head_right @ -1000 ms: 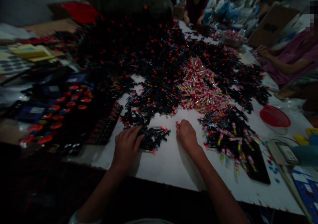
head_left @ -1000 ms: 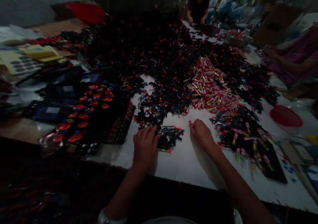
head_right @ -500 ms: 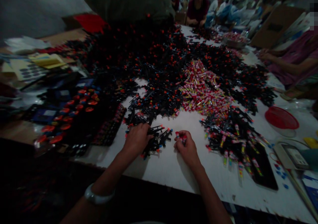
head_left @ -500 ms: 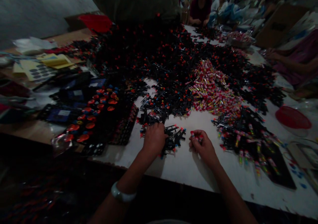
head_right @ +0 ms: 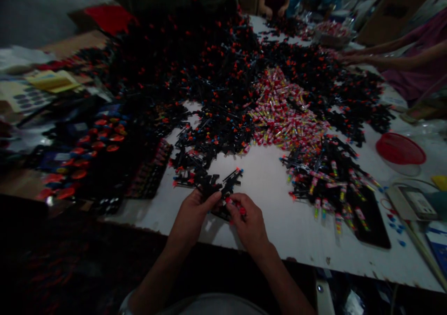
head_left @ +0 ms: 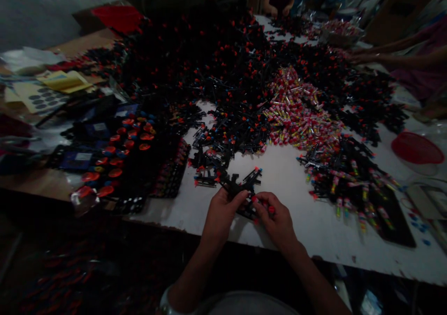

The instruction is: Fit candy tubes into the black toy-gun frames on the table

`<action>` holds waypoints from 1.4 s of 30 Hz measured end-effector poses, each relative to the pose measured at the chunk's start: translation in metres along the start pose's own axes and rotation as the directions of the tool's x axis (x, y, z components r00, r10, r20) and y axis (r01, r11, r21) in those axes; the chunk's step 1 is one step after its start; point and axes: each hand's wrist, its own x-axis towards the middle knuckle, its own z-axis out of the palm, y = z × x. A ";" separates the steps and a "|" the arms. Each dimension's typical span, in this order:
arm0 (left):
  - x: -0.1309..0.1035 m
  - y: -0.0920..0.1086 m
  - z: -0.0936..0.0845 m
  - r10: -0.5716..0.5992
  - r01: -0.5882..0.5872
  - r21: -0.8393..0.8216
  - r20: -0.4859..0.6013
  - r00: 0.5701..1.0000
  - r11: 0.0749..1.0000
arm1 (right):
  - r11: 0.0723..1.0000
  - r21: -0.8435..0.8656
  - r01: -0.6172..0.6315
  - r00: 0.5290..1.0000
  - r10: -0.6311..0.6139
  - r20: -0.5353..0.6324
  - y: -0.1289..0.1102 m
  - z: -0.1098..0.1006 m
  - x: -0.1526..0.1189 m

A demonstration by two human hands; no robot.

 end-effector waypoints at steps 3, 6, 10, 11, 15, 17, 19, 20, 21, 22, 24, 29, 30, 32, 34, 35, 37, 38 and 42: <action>-0.003 -0.004 -0.001 -0.027 0.027 0.015 0.016 0.999 1.000 | 1.000 -0.008 0.003 1.000 -0.003 -0.027 0.003 -0.008 -0.002; -0.004 -0.005 0.000 -0.040 0.040 0.004 0.038 0.998 0.999 | 0.999 -0.033 0.006 0.999 -0.007 -0.043 0.005 -0.013 -0.001; -0.004 -0.007 0.003 -0.027 0.027 -0.009 0.042 0.999 1.000 | 0.999 -0.035 0.007 0.999 -0.009 -0.042 0.007 -0.014 0.001; -0.004 -0.007 0.003 -0.023 0.024 -0.013 0.039 0.999 1.000 | 0.999 -0.035 0.005 0.999 -0.007 -0.043 0.007 -0.014 0.001; -0.005 -0.010 0.003 -0.009 0.009 0.002 0.028 1.000 1.000 | 0.998 -0.055 0.023 1.000 -0.024 -0.015 0.006 -0.013 0.002; -0.006 -0.011 0.004 0.013 -0.013 0.015 0.009 1.000 1.000 | 0.996 -0.066 0.060 0.998 -0.060 0.013 0.004 -0.012 0.001; -0.007 -0.013 0.008 0.027 -0.027 0.024 -0.005 1.000 0.999 | 0.991 -0.076 0.106 0.994 -0.104 0.027 0.004 -0.011 0.000; -0.007 -0.014 0.010 0.026 -0.026 0.031 -0.002 1.000 0.999 | 0.989 -0.085 0.124 0.992 -0.122 0.034 0.004 -0.012 0.000; -0.007 -0.014 0.011 0.020 -0.021 0.043 0.015 1.000 0.999 | 0.986 -0.099 0.136 0.990 -0.133 0.044 0.004 -0.015 0.000; -0.007 -0.014 0.013 0.018 -0.021 0.062 0.044 0.999 0.998 | 0.983 -0.120 0.137 0.990 -0.132 0.049 0.004 -0.021 0.001; -0.003 -0.011 0.013 0.058 -0.069 0.121 0.092 0.994 0.990 | 0.973 -0.207 0.101 0.994 -0.109 -0.027 0.004 -0.038 0.005; 0.021 0.006 0.005 0.407 -0.379 0.660 0.119 0.906 0.649 | 0.807 -0.588 -0.061 0.809 -0.305 -0.502 -0.001 -0.088 0.018; 0.028 0.009 0.006 0.410 -0.385 0.773 0.178 0.894 0.505 | 0.780 -0.621 -0.071 0.785 -0.341 -0.517 -0.002 -0.091 0.020; 0.038 0.016 0.011 0.304 -0.353 0.903 0.274 0.912 0.245 | 0.797 -0.603 -0.040 0.816 -0.322 -0.480 -0.002 -0.086 0.022; 0.044 0.021 0.020 0.179 -0.310 0.947 0.292 0.939 0.082 | 0.863 -0.505 -0.015 0.897 -0.212 -0.388 0.000 -0.071 0.023; 0.046 0.022 0.023 0.143 -0.300 0.953 0.291 0.946 0.047 | 0.892 -0.451 -0.025 0.928 -0.146 -0.342 0.002 -0.062 0.022; 0.049 0.023 0.026 0.119 -0.298 0.954 0.291 0.949 0.039 | 0.927 -0.373 -0.049 0.962 -0.057 -0.266 0.006 -0.047 0.020; 0.050 0.022 0.025 0.128 -0.300 0.951 0.290 0.949 0.073 | 0.934 -0.355 -0.039 0.972 -0.047 -0.232 0.008 -0.041 0.019; 0.048 0.014 0.011 0.210 -0.285 0.773 0.199 0.957 0.566 | 0.963 -0.259 0.080 0.997 -0.082 0.002 0.007 -0.033 0.013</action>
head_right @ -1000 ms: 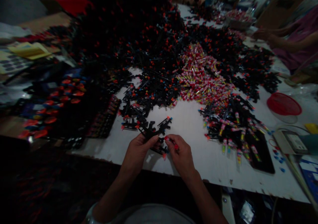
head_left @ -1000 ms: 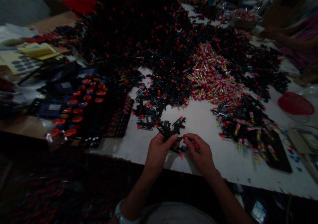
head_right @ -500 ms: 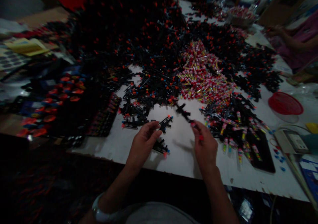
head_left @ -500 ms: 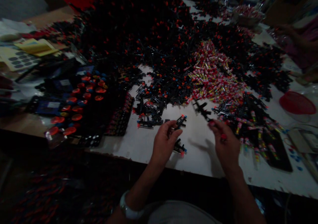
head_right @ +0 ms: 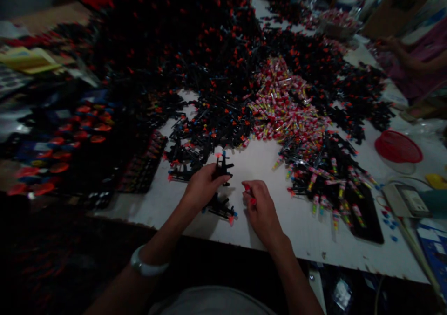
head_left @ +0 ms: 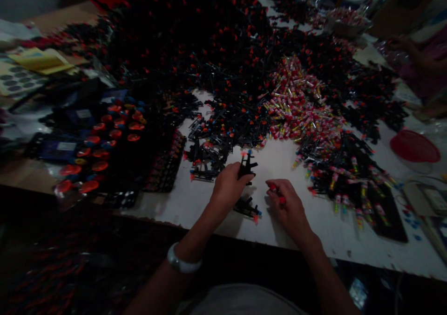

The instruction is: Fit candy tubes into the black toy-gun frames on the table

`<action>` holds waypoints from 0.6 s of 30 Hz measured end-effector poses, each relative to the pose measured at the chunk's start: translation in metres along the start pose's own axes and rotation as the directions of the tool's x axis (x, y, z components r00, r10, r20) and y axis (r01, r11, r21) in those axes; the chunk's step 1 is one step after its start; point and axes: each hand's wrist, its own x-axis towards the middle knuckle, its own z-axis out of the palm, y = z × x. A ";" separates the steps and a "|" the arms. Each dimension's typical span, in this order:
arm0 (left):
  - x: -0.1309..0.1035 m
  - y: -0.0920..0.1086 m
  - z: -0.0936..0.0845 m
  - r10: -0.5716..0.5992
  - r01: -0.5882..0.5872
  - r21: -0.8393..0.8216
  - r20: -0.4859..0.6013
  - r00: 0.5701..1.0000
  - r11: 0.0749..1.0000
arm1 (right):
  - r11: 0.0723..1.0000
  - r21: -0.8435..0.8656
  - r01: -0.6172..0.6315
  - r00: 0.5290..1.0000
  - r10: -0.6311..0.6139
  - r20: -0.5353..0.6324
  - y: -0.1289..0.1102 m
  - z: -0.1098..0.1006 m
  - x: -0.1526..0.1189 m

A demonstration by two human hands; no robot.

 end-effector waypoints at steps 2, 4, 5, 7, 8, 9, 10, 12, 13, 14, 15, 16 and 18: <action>-0.008 -0.005 0.000 -0.060 0.051 -0.377 -0.012 0.998 0.925 | 0.998 0.063 -0.024 0.996 0.019 0.086 -0.003 0.001 -0.003; -0.018 -0.006 0.002 -0.127 0.126 -0.594 0.041 0.991 0.794 | 0.994 0.094 -0.065 0.993 0.055 0.100 -0.005 0.004 -0.004; -0.023 -0.005 0.003 -0.159 0.165 -0.649 0.069 0.985 0.742 | 0.993 0.093 -0.070 0.994 0.062 0.094 -0.006 0.006 -0.005; -0.032 -0.001 0.005 -0.216 0.216 -0.715 0.092 0.972 0.665 | 0.995 0.082 -0.057 0.995 0.050 0.082 -0.006 0.009 -0.005; -0.035 0.000 0.006 -0.235 0.223 -0.741 0.090 0.968 0.634 | 0.996 0.074 -0.045 0.996 0.039 0.080 -0.006 0.010 -0.005; -0.037 0.002 0.007 -0.246 0.224 -0.760 0.087 0.965 0.610 | 0.997 0.068 -0.033 0.997 0.028 0.078 -0.005 0.011 -0.005; -0.039 0.003 0.007 -0.252 0.225 -0.773 0.087 0.964 0.593 | 0.998 0.062 -0.026 0.997 0.021 0.075 -0.004 0.011 -0.005; -0.040 0.003 0.008 -0.252 0.228 -0.783 0.094 0.963 0.579 | 0.998 0.052 -0.026 0.998 0.023 0.066 -0.003 0.011 -0.005; -0.040 0.003 0.008 -0.249 0.228 -0.787 0.097 0.964 0.573 | 0.999 0.046 -0.029 0.998 0.026 0.061 -0.002 0.011 -0.005; -0.040 0.003 0.009 -0.247 0.226 -0.792 0.099 0.964 0.568 | 0.999 0.042 -0.030 0.998 0.027 0.057 -0.002 0.010 -0.005; -0.040 0.002 0.009 -0.246 0.224 -0.795 0.098 0.964 0.563 | 0.999 0.038 -0.029 0.998 0.027 0.055 -0.002 0.010 -0.004; -0.041 0.002 0.010 -0.246 0.222 -0.798 0.095 0.965 0.560 | 0.999 0.034 -0.026 0.998 0.024 0.057 -0.002 0.009 -0.004; -0.042 0.001 0.011 -0.254 0.214 -0.798 0.079 0.964 0.564 | 0.999 0.029 -0.014 0.998 0.013 0.062 -0.003 0.009 -0.004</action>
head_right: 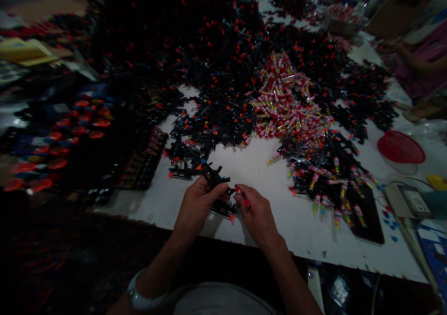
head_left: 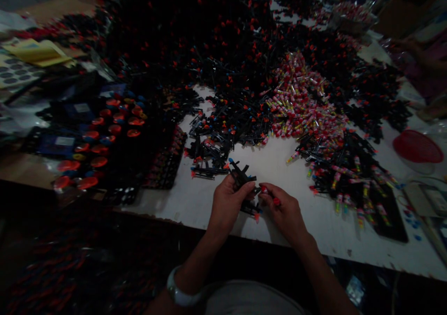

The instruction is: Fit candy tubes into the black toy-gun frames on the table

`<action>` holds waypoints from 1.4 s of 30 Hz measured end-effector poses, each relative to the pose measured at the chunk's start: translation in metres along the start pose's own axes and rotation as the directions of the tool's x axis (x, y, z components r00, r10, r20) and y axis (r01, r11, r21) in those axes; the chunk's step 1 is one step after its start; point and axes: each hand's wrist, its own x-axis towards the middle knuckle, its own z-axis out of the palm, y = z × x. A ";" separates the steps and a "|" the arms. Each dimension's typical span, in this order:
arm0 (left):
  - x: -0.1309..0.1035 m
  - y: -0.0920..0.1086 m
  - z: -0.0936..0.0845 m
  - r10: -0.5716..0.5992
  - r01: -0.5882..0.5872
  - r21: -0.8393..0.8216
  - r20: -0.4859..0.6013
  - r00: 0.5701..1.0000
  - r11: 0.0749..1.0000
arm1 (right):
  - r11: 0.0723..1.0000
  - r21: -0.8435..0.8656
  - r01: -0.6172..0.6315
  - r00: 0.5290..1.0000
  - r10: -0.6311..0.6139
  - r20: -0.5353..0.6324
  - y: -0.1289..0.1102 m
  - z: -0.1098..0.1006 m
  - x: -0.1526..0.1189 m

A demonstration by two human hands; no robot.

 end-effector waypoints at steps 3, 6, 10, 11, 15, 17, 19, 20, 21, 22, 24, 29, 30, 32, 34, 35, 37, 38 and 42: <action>-0.002 -0.002 0.000 0.028 -0.028 0.026 -0.026 0.999 0.999 | 1.000 -0.003 0.022 0.999 -0.022 0.034 -0.004 0.002 0.000; -0.003 -0.001 0.003 0.071 -0.069 0.056 -0.041 0.997 0.996 | 0.998 -0.002 0.070 0.995 -0.070 0.065 -0.006 0.006 -0.002; -0.002 0.002 0.007 0.048 -0.051 0.079 0.035 0.998 0.996 | 0.999 -0.023 0.048 0.998 -0.048 0.032 -0.001 -0.008 0.000; -0.001 0.004 0.006 0.055 -0.059 0.101 0.048 0.997 0.993 | 0.998 -0.068 0.020 0.999 -0.023 -0.044 0.002 -0.016 0.002; -0.002 0.010 -0.014 0.252 -0.220 0.343 -0.052 0.966 0.913 | 0.897 -0.430 -0.099 0.866 -0.135 -0.482 0.009 -0.054 0.008; -0.006 0.012 -0.029 0.352 -0.280 0.540 -0.032 0.936 0.794 | 0.852 -0.521 -0.061 0.875 -0.205 -0.438 0.007 -0.058 0.006; -0.015 0.013 -0.042 0.395 -0.310 0.699 0.043 0.918 0.645 | 0.892 -0.451 0.038 0.963 -0.153 -0.221 0.001 -0.046 -0.002; -0.021 0.013 -0.047 0.388 -0.297 0.755 0.062 0.920 0.584 | 0.917 -0.394 0.065 0.989 -0.113 -0.100 -0.003 -0.035 -0.007; -0.028 0.012 -0.051 0.356 -0.260 0.798 0.061 0.932 0.544 | 0.931 -0.359 0.070 0.997 -0.074 0.002 -0.006 -0.022 -0.012; -0.034 0.010 -0.054 0.303 -0.202 0.830 0.042 0.952 0.520 | 0.932 -0.357 0.061 0.997 -0.038 0.071 -0.010 -0.009 -0.017; -0.046 0.006 -0.056 0.174 -0.074 0.860 -0.017 0.985 0.505 | 0.908 -0.417 0.036 0.991 0.020 0.129 -0.014 0.012 -0.023; -0.051 -0.013 -0.051 0.451 -0.319 0.870 0.129 0.883 0.376 | 0.958 -0.258 -0.124 0.962 0.180 0.204 -0.023 0.017 -0.020; -0.047 -0.015 -0.050 0.533 -0.414 0.866 0.218 0.818 0.280 | 0.971 -0.156 -0.180 0.948 0.213 0.235 -0.025 0.012 -0.018; -0.037 -0.018 -0.049 0.612 -0.554 0.824 0.379 0.694 0.117 | 0.955 0.056 -0.290 0.908 0.257 0.330 -0.029 0.001 -0.014; -0.027 -0.019 -0.048 0.647 -0.626 0.776 0.441 0.622 0.072 | 0.893 0.229 -0.388 0.870 0.273 0.409 -0.032 -0.009 -0.011; -0.023 -0.018 -0.048 0.656 -0.637 0.765 0.431 0.620 0.099 | 0.859 0.296 -0.417 0.866 0.276 0.417 -0.032 -0.013 -0.010; -0.019 -0.015 -0.045 0.643 -0.599 0.762 0.334 0.689 0.246 | 0.827 0.380 -0.414 0.892 0.286 0.350 -0.031 -0.017 -0.009; -0.019 -0.013 -0.043 0.610 -0.550 0.753 0.255 0.750 0.361 | 0.839 0.385 -0.386 0.913 0.287 0.290 -0.031 -0.018 -0.009; -0.024 -0.002 -0.030 0.257 -0.207 0.439 -0.056 0.965 0.874 | 0.966 0.171 -0.194 0.978 0.177 0.108 -0.028 -0.008 -0.010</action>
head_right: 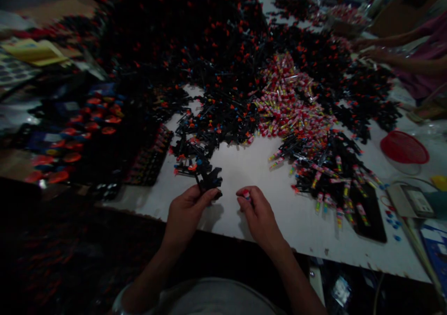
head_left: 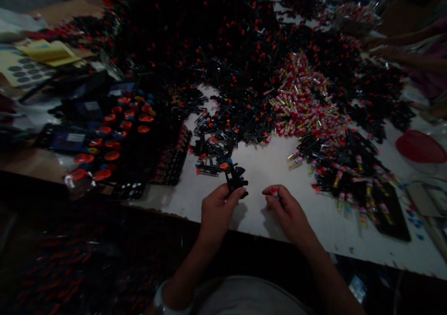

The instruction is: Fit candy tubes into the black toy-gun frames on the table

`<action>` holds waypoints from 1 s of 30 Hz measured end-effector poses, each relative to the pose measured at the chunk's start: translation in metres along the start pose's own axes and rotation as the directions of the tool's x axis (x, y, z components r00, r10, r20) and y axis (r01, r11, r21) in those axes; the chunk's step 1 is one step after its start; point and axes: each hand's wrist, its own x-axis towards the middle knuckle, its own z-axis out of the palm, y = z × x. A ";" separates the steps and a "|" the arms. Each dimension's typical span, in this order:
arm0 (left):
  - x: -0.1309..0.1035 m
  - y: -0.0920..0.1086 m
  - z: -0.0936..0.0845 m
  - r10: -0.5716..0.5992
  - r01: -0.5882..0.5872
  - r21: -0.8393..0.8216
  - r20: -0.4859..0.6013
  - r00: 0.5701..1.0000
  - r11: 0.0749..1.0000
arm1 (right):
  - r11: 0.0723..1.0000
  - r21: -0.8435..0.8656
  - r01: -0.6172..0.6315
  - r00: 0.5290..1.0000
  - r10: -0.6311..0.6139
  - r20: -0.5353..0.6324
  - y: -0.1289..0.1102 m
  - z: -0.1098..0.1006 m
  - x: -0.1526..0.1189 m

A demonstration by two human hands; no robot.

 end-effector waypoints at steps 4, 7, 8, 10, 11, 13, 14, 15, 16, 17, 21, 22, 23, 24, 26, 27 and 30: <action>-0.001 0.009 0.005 -0.197 0.234 -0.320 0.144 0.970 0.918 | 0.965 -0.180 0.192 0.981 -0.181 0.076 0.006 0.016 0.000; 0.000 0.009 0.007 -0.216 0.263 -0.373 0.163 0.963 0.890 | 0.954 -0.228 0.194 0.981 -0.181 0.076 0.009 0.020 0.001; 0.001 0.009 0.007 -0.222 0.269 -0.374 0.165 0.961 0.888 | 0.953 -0.240 0.185 0.983 -0.174 0.065 0.010 0.020 0.002; 0.000 0.008 0.008 -0.230 0.278 -0.367 0.170 0.958 0.888 | 0.952 -0.250 0.176 0.984 -0.167 0.059 0.010 0.018 0.003; 0.000 0.009 0.008 -0.228 0.277 -0.362 0.171 0.958 0.890 | 0.952 -0.248 0.180 0.983 -0.169 0.065 0.010 0.017 0.003; 0.000 0.009 0.009 -0.217 0.265 -0.357 0.170 0.961 0.896 | 0.952 -0.238 0.194 0.980 -0.179 0.085 0.010 0.015 0.004; 0.000 0.009 0.009 -0.210 0.258 -0.355 0.169 0.963 0.899 | 0.951 -0.237 0.200 0.979 -0.183 0.090 0.011 0.016 0.004; 0.000 0.009 0.010 -0.206 0.252 -0.353 0.165 0.965 0.901 | 0.949 -0.242 0.203 0.978 -0.186 0.089 0.011 0.016 0.004; 0.000 0.009 0.010 -0.205 0.250 -0.351 0.160 0.966 0.903 | 0.946 -0.253 0.203 0.979 -0.188 0.083 0.011 0.017 0.004; -0.001 0.009 0.010 -0.208 0.250 -0.350 0.154 0.966 0.903 | 0.942 -0.267 0.202 0.979 -0.189 0.073 0.012 0.018 0.004; -0.001 0.009 0.012 -0.225 0.258 -0.360 0.132 0.965 0.896 | 0.931 -0.304 0.202 0.979 -0.203 0.031 0.015 0.021 0.005; -0.001 0.009 0.012 -0.224 0.255 -0.363 0.128 0.966 0.896 | 0.929 -0.307 0.207 0.978 -0.209 0.026 0.016 0.021 0.005; -0.001 0.009 0.012 -0.221 0.251 -0.363 0.124 0.967 0.897 | 0.925 -0.313 0.214 0.976 -0.218 0.025 0.016 0.022 0.005; -0.001 0.009 0.013 -0.218 0.247 -0.362 0.120 0.969 0.899 | 0.920 -0.321 0.225 0.973 -0.229 0.026 0.017 0.022 0.005; -0.002 0.008 0.014 -0.218 0.243 -0.370 0.109 0.970 0.897 | 0.902 -0.351 0.251 0.966 -0.259 0.025 0.018 0.024 0.005; -0.003 0.007 0.015 -0.220 0.242 -0.380 0.101 0.970 0.893 | 0.891 -0.370 0.261 0.962 -0.274 0.019 0.018 0.025 0.004; -0.004 0.004 0.017 -0.242 0.247 -0.411 0.066 0.968 0.878 | 0.874 -0.409 0.263 0.957 -0.289 -0.003 0.017 0.028 0.003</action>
